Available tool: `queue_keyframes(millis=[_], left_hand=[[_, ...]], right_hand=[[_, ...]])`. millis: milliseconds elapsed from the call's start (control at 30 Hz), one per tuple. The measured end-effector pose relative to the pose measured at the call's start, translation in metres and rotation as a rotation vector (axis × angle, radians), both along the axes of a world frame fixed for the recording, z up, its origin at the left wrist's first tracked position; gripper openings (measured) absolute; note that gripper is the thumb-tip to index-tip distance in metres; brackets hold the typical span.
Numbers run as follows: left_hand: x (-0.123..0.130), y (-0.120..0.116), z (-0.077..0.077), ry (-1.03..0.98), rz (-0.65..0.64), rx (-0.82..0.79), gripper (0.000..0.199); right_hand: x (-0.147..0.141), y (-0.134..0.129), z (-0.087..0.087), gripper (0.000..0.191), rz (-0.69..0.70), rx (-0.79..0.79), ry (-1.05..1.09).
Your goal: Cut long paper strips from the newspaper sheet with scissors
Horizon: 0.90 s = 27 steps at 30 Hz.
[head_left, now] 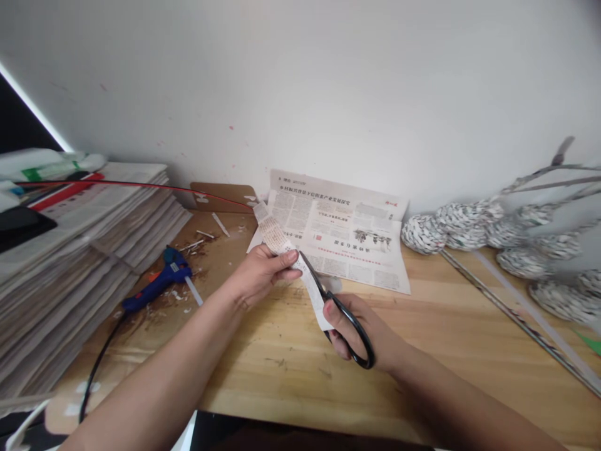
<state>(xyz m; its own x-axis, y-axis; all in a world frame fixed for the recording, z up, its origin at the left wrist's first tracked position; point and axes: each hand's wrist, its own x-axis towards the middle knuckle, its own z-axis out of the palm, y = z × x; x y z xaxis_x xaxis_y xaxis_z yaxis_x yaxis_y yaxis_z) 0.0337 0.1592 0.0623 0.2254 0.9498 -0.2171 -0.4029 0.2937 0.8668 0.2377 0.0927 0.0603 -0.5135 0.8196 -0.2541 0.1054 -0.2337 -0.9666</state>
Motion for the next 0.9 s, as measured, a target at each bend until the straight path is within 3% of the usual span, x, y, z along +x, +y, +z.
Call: queue_keyframes(millis=[400, 600, 900], left_hand=[[-0.0008, 0.0015, -0.0008, -0.003, 0.002, 0.005, 0.032], [0.0033, -0.0013, -0.0064, 0.011, -0.006, -0.018, 0.031], [0.0021, 0.0003, -0.0046, -0.007, 0.011, -0.027, 0.034]], right_hand=[[0.0071, 0.0049, 0.0015, 0.066, 0.074, 0.051, -0.056], [0.0075, 0.0054, -0.0008, 0.066, 0.079, 0.173, -0.102], [-0.0005, 0.0017, 0.0051, 0.071, 0.016, 0.069, -0.072]])
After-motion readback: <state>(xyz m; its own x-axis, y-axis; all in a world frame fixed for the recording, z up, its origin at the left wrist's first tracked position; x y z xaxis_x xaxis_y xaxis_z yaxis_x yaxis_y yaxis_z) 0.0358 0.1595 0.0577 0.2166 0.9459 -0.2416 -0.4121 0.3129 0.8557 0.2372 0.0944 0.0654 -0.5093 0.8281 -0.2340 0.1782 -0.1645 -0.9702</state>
